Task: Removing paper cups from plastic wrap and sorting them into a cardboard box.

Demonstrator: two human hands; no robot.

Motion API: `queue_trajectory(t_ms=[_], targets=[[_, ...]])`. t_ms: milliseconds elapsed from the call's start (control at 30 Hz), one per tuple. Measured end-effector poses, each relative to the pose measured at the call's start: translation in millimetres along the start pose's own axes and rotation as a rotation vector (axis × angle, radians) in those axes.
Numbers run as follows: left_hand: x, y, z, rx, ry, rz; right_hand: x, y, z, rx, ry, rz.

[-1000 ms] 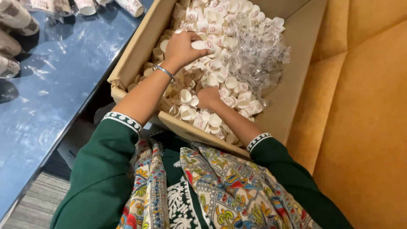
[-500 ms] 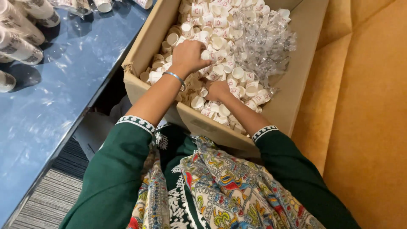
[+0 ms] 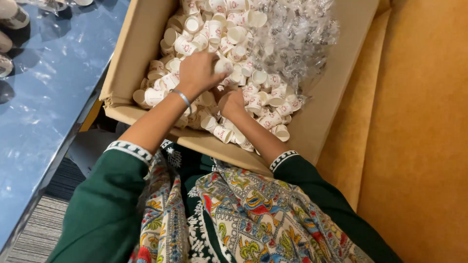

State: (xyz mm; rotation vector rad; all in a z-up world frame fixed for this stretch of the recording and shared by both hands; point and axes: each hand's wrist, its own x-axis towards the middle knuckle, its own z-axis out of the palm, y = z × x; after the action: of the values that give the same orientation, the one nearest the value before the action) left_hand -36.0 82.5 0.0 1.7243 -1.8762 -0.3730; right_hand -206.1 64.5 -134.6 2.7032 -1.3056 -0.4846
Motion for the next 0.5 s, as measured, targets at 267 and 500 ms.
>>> queue_trajectory(t_ms=[267,500], targets=[[61.0,-23.5,52.3,-0.203,0.27,-0.084,3.5,16.2,-5.3,0.184,-0.062,0.061],[53.2,-68.9,19.8,-0.236,0.406,-0.345,-7.3,15.8,-56.5,0.398,-0.176,-0.008]])
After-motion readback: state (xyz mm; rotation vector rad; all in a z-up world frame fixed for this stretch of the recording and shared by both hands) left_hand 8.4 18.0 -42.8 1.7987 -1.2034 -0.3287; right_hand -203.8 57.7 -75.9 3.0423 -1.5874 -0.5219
